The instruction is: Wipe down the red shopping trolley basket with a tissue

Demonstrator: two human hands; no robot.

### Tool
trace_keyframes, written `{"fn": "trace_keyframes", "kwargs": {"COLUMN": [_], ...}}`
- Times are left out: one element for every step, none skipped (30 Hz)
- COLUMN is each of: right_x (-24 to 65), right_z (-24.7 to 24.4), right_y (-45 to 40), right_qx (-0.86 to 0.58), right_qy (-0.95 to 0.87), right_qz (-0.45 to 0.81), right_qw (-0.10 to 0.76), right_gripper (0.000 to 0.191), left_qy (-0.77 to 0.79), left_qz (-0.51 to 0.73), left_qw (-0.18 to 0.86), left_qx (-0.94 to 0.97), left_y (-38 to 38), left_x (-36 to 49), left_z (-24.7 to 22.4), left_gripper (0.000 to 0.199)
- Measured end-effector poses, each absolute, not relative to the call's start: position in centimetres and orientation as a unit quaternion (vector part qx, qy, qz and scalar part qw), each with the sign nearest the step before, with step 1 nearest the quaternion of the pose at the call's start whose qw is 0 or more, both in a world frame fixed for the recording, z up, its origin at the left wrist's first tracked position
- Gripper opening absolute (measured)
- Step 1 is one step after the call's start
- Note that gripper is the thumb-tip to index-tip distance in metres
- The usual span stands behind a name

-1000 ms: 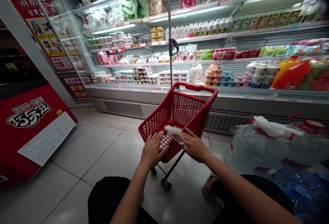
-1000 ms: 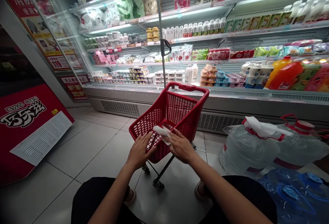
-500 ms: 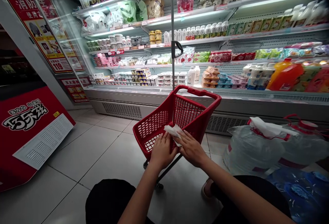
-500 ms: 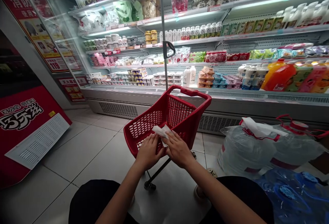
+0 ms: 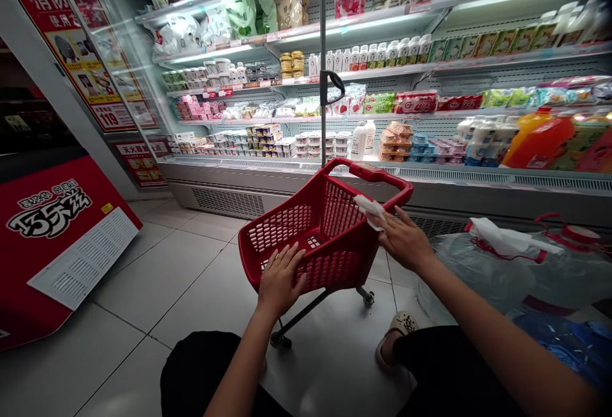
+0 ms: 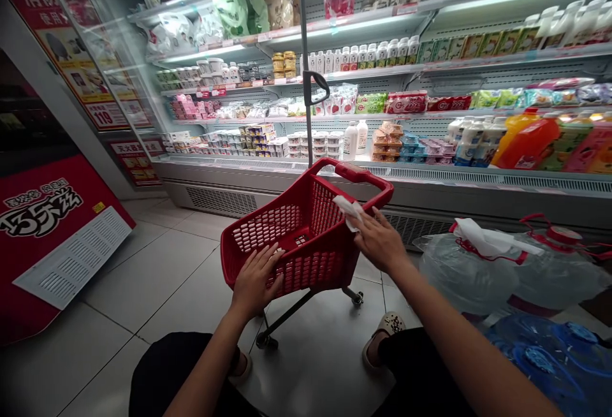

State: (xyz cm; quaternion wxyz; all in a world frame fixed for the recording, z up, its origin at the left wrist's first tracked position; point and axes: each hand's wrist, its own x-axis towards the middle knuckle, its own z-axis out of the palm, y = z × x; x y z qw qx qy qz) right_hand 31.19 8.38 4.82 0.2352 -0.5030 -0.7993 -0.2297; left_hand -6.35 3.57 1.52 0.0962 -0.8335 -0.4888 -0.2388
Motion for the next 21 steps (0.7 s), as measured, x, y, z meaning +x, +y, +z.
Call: {"fn": "trace_keyframes", "kwargs": {"right_x": [32.0,32.5,32.6,32.4,31.8,30.8,29.5,27.8,25.9,24.0,22.0,20.2,18.6,17.4,16.6,16.4,16.6,17.3,18.6,20.2,22.1], "right_z": [5.1,5.2,5.2,5.0,4.7,4.2,3.7,3.1,2.5,1.8,1.2,0.7,0.2,-0.1,-0.3,-0.4,-0.3,-0.1,0.3,0.8,1.3], "right_y": [8.7,9.0,9.2,9.3,9.3,9.2,9.0,8.6,8.1,7.5,6.9,6.2,5.6,5.0,4.6,4.3,4.3,4.4,4.7,5.2,5.9], "right_qx": [-0.519,-0.533,-0.544,-0.550,-0.550,-0.544,-0.533,-0.519,-0.502,-0.488,-0.477,-0.462,-0.445,-0.429,-0.411,-0.394,-0.379,-0.369,-0.365,-0.370,-0.384], "right_qy": [-0.786,-0.774,-0.763,-0.757,-0.756,-0.761,-0.770,-0.782,-0.797,-0.808,-0.818,-0.830,-0.841,-0.851,-0.860,-0.869,-0.876,-0.881,-0.883,-0.881,-0.874], "right_qz": [-0.236,-0.240,-0.242,-0.241,-0.237,-0.229,-0.218,-0.205,-0.190,-0.176,-0.162,-0.146,-0.132,-0.122,-0.116,-0.114,-0.115,-0.120,-0.127,-0.137,-0.150], "right_qw": [0.239,0.244,0.251,0.259,0.266,0.271,0.275,0.277,0.276,0.277,0.278,0.277,0.277,0.277,0.278,0.277,0.275,0.271,0.267,0.261,0.257], "right_gripper": [0.064,0.064,0.063,0.063,0.062,0.062,0.062,0.062,0.062,0.063,0.064,0.066,0.067,0.069,0.071,0.072,0.073,0.073,0.072,0.071,0.069], "left_qy": [-0.488,-0.487,-0.487,-0.488,-0.488,-0.489,-0.491,-0.492,-0.494,-0.495,-0.496,-0.497,-0.498,-0.499,-0.501,-0.501,-0.501,-0.501,-0.500,-0.500,-0.501], "left_qz": [-0.239,-0.240,-0.241,-0.243,-0.246,-0.248,-0.250,-0.250,-0.249,-0.247,-0.246,-0.245,-0.245,-0.246,-0.248,-0.250,-0.251,-0.252,-0.252,-0.251,-0.250], "left_qw": [0.095,0.094,0.094,0.094,0.094,0.094,0.094,0.096,0.098,0.101,0.103,0.105,0.106,0.107,0.108,0.110,0.113,0.115,0.117,0.117,0.116], "left_qx": [-0.834,-0.834,-0.834,-0.833,-0.832,-0.831,-0.829,-0.828,-0.827,-0.827,-0.826,-0.826,-0.825,-0.824,-0.822,-0.821,-0.820,-0.820,-0.820,-0.821,-0.821], "left_y": [3.6,3.5,3.5,3.4,3.3,3.2,3.2,3.1,3.0,2.9,2.9,2.9,2.9,2.8,2.8,2.8,2.7,2.6,2.5,2.4,2.3], "left_x": [-6.3,-6.2,-6.1,-5.9,-5.6,-5.4,-5.1,-4.8,-4.5,-4.2,-4.0,-3.8,-3.6,-3.5,-3.4,-3.4,-3.4,-3.4,-3.4,-3.4,-3.3], "left_z": [1.5,1.5,1.4,1.4,1.3,1.3,1.3,1.2,1.1,1.0,0.9,0.8,0.6,0.4,0.3,0.1,0.0,-0.1,-0.1,-0.2,-0.1], "left_gripper": [0.055,0.055,0.055,0.055,0.056,0.057,0.058,0.061,0.064,0.068,0.072,0.075,0.076,0.077,0.077,0.076,0.076,0.076,0.076,0.076,0.076]}}
